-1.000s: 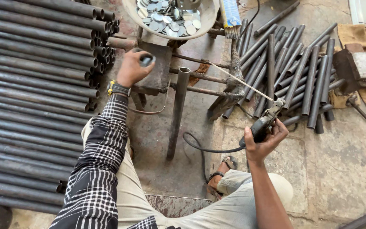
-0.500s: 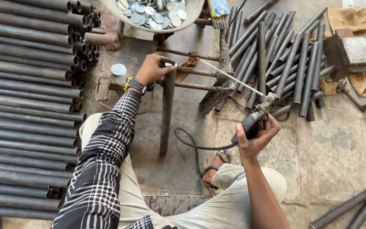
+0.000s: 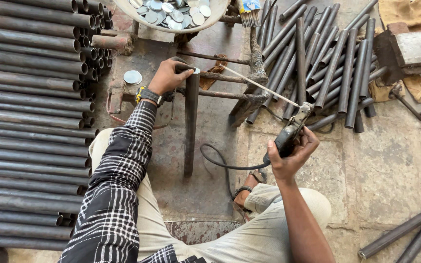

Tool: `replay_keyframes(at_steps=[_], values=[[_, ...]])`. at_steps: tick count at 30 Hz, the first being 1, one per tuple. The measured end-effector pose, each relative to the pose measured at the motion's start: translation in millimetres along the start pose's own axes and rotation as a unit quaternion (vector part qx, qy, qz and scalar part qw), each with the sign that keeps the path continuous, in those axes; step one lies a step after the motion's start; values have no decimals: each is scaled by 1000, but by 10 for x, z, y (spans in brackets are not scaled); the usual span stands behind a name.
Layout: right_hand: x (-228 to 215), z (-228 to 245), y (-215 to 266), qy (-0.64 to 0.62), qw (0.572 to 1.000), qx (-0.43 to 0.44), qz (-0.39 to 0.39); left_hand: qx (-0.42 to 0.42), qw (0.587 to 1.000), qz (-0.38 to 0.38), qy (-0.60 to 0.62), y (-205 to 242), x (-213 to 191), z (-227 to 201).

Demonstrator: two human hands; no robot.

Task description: The person sits on the floor in a workshop, repeatedly picking up metal pipes and welding circular metal discs onto their ends using a handheld welding torch. Sparks fly as the person welds each pipe, then sets the finished piece aside and picks up another.

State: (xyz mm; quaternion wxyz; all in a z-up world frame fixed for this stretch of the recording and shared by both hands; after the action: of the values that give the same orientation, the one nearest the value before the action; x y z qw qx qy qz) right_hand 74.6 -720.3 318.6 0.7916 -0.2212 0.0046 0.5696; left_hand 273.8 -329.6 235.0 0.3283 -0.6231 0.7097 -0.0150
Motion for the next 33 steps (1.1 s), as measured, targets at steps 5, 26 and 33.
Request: replay_keyframes(at_steps=[5,26,33], values=[[58,41,27,6,1000,-14,11,24,999,-27,-20,7,-33,-38],[275,70,38,4,999,11,51,42,996,-31,-66,4,-111,-176],[326,118,64,3,996,25,80,54,996,-29,-61,-5,-109,-102]])
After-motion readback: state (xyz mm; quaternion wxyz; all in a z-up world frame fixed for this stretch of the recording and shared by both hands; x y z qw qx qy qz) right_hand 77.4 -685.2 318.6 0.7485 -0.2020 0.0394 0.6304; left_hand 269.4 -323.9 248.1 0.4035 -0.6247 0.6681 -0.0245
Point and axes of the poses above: each hand's wrist, its own y-axis away from the middle knuckle, its own x-axis out of the palm, z = x × y, the point moved 4 cm from there along -y, towards the middle knuckle, and after that the axes turned 15 degrees about x, right-handed, at the moved point
